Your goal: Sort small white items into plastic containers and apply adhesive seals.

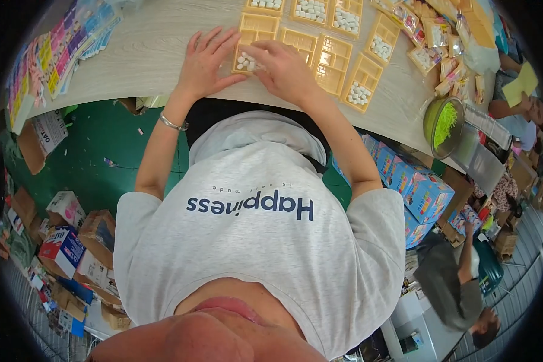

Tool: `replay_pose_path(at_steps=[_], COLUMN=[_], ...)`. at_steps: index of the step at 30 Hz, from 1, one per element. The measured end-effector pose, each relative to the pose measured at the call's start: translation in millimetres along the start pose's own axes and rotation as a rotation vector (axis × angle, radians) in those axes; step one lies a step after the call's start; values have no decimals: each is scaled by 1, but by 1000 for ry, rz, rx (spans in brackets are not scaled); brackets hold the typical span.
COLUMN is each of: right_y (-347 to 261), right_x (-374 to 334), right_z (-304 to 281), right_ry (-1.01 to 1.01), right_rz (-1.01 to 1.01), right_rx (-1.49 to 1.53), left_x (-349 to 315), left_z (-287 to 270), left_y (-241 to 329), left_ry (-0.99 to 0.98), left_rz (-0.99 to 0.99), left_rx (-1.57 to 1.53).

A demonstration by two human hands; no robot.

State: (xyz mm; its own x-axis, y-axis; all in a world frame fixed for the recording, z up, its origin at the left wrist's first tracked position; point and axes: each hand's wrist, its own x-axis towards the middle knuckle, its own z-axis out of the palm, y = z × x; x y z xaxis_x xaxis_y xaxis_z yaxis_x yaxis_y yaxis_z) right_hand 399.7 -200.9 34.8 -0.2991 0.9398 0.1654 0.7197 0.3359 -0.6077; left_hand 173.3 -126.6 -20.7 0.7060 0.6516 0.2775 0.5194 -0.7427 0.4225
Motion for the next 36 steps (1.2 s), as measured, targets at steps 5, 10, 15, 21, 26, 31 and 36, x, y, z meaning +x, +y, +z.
replay_pose_path(at_steps=[5,10,15,21,26,31,36], right_y=[15,5,10,11,10,12,10], right_x=[-24,-17,-20,-16,-19,-15,-17], right_z=[-7,15,21,21,16,18,-1], right_ry=[99,171,223,229,242,174,213], right_rz=[148,90,168,68,125,121,123], right_rx=[40,-135,-156,-199,-149,-263,-106], left_x=[-12,-11,-15,-23,-37,-40,-29], left_z=[-3,7,2,4,-6,-4,2], left_y=[16,42,44,40,19,11,14], left_ry=[49,-76,2,-94,171,234,289], left_rz=[-14,41,-21,36,-107,-187,-233], left_rx=[-47,79,-7,43,19,41,-83])
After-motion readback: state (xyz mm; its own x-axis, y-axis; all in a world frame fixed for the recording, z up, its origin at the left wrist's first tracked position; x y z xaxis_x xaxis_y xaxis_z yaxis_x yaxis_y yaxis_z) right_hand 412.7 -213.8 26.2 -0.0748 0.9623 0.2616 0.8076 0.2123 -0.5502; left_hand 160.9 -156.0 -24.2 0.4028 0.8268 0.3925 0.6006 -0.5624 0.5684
